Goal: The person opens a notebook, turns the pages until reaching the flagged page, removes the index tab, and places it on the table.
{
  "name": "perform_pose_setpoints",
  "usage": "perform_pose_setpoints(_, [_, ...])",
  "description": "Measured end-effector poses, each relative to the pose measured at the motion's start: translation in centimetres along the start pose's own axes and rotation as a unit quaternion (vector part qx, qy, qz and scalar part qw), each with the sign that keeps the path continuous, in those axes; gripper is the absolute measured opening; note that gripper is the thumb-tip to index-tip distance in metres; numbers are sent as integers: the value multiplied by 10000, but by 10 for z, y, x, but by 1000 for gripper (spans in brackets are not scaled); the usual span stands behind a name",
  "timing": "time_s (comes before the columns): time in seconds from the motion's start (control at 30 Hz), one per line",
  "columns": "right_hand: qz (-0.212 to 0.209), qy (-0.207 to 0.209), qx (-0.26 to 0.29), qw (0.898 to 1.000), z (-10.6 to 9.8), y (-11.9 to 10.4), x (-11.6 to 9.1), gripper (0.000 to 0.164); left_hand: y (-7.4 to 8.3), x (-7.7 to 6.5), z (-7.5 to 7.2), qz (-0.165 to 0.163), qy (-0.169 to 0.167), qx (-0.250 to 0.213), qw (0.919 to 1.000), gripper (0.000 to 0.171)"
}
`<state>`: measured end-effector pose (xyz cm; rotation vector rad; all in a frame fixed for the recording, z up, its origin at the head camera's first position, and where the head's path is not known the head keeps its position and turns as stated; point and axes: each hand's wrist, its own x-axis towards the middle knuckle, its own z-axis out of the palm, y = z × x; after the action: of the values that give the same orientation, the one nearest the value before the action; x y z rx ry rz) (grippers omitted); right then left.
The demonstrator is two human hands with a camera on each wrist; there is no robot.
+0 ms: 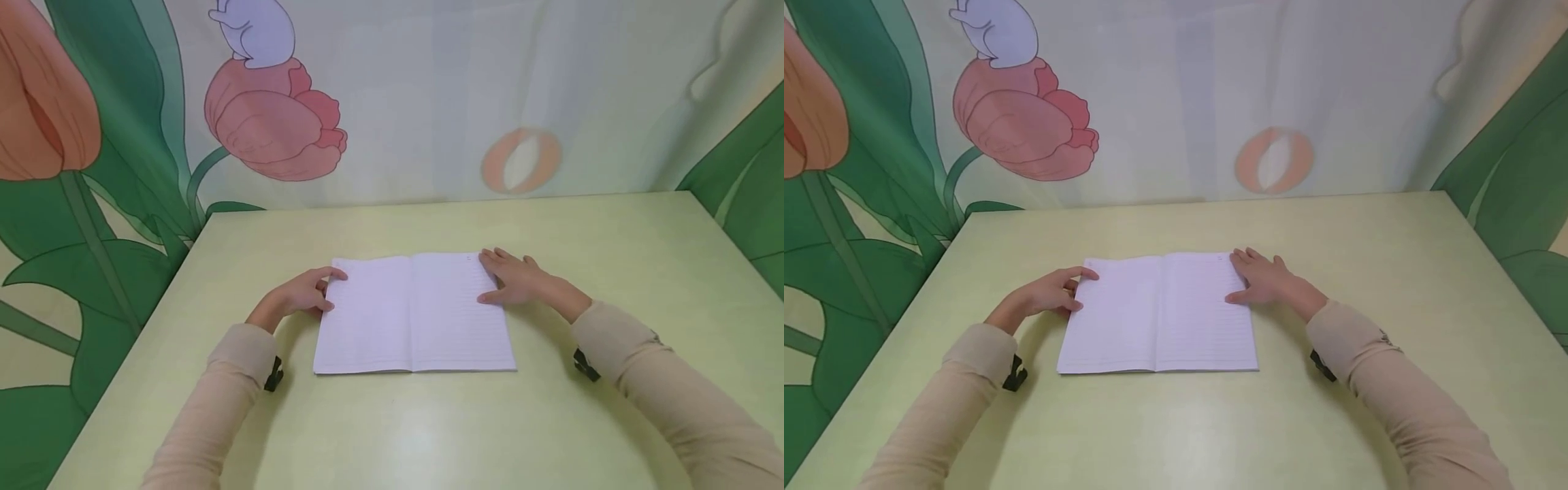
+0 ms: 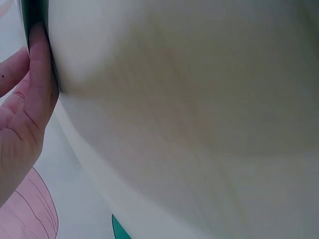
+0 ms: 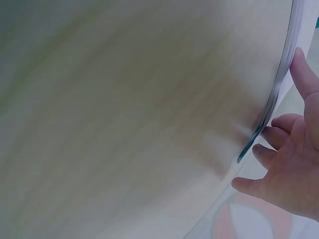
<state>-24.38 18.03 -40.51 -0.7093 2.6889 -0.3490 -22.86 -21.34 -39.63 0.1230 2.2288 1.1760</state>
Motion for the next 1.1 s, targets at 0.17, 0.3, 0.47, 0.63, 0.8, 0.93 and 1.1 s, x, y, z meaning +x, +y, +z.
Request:
perform_pose_setpoints(0.17, [52,-82,-25,9999,-3,-3,-1,88,0,2,0,-40,-30,-69,10000,57])
perform_pose_setpoints(0.3, [63,-97,-60,9999,-3,-4,0,87,-1,4,0,-106,11,-78,9999,57])
perform_pose_setpoints(0.47, [85,-138,-215,9996,-2,-3,0,86,0,4,0,-122,35,-31,9999,57])
perform_pose_setpoints(0.63, [11,-108,-341,9994,-1,-4,0,83,-1,6,1,-111,36,20,9999,58])
perform_pose_setpoints(0.8, [-104,-38,-413,9991,-1,-6,-2,79,0,6,1,-124,74,75,9999,58])
perform_pose_setpoints(0.93, [-93,-51,-392,9992,-1,-10,-6,78,1,6,1,-135,91,130,9998,57])
perform_pose_setpoints(1.1, [-46,-140,-204,9997,0,-15,-10,80,3,5,2,-162,98,216,9996,56])
